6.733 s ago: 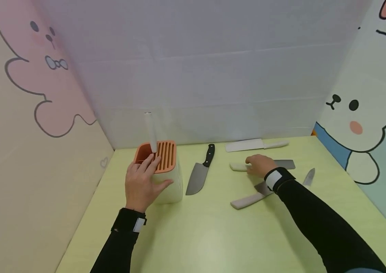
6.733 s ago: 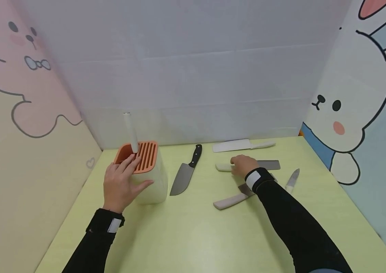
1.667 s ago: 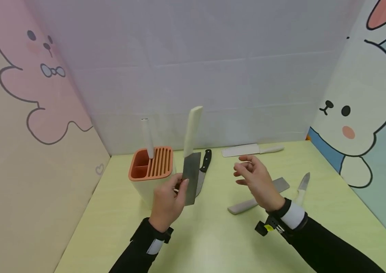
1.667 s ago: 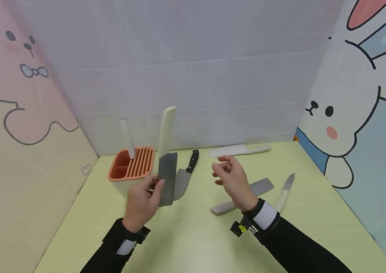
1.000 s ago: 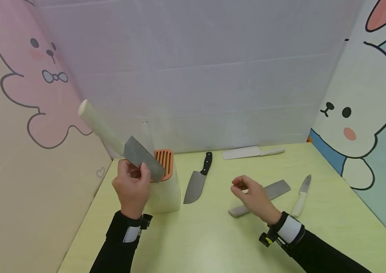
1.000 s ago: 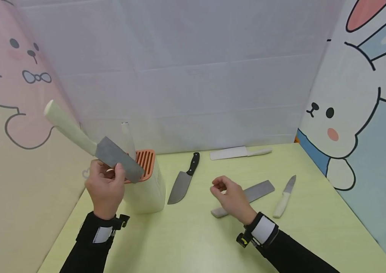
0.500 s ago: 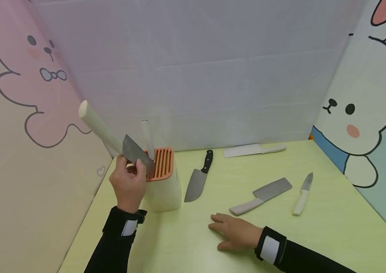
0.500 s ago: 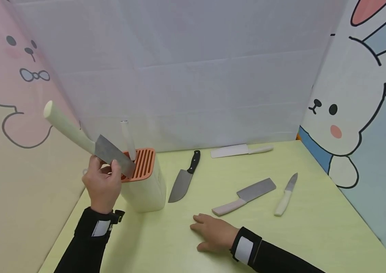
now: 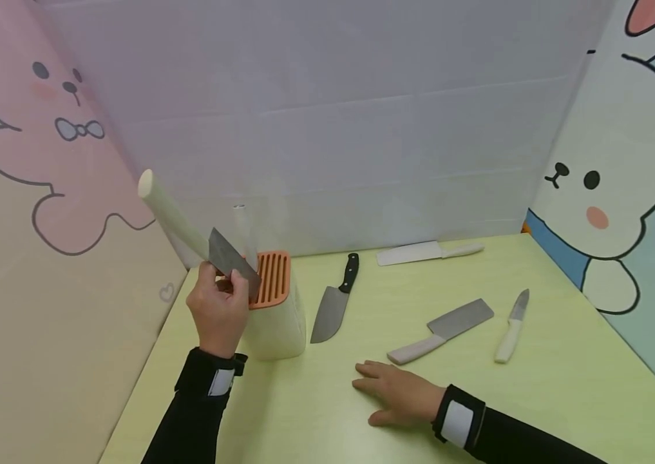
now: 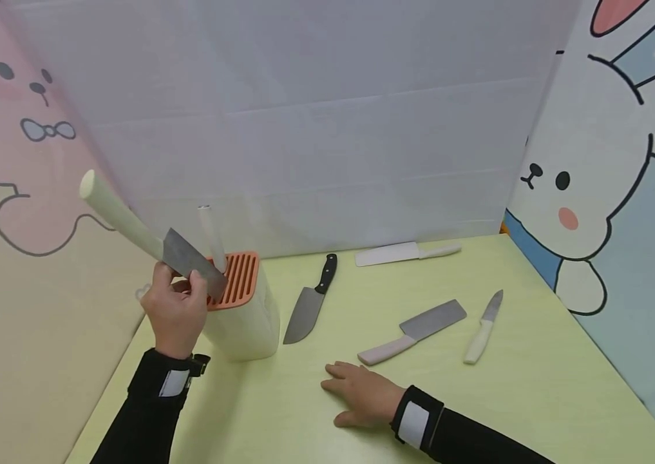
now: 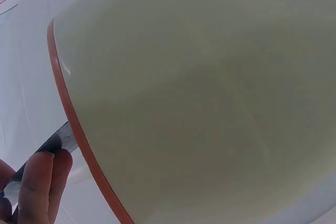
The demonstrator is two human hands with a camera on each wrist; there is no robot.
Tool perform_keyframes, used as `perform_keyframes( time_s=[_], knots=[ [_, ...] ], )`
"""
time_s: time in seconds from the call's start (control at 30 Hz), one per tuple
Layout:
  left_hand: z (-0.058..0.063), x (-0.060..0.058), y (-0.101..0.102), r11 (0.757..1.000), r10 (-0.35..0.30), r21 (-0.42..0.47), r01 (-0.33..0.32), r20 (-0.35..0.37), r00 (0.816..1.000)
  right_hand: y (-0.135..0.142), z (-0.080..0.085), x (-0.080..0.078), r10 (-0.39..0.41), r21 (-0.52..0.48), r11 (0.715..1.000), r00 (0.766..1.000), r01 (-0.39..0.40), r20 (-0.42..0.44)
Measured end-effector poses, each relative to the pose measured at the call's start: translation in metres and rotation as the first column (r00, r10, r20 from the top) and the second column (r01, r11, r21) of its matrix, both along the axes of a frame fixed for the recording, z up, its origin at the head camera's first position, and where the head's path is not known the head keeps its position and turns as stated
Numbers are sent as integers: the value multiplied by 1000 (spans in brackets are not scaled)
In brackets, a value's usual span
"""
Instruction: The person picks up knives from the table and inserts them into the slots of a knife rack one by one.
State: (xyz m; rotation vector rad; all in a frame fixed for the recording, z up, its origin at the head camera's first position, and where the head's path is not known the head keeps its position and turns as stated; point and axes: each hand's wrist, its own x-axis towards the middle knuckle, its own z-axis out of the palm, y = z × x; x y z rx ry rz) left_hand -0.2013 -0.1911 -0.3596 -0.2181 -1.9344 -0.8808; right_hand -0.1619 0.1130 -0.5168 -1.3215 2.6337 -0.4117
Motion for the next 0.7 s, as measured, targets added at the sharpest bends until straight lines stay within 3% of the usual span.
perform_keyframes(
  time_s=[0.7],
  knots=[
    [-19, -9, 0, 998, 20, -68, -17, 42, 999, 0, -1, 1, -18, -10, 1000, 1000, 18, 21]
  ],
)
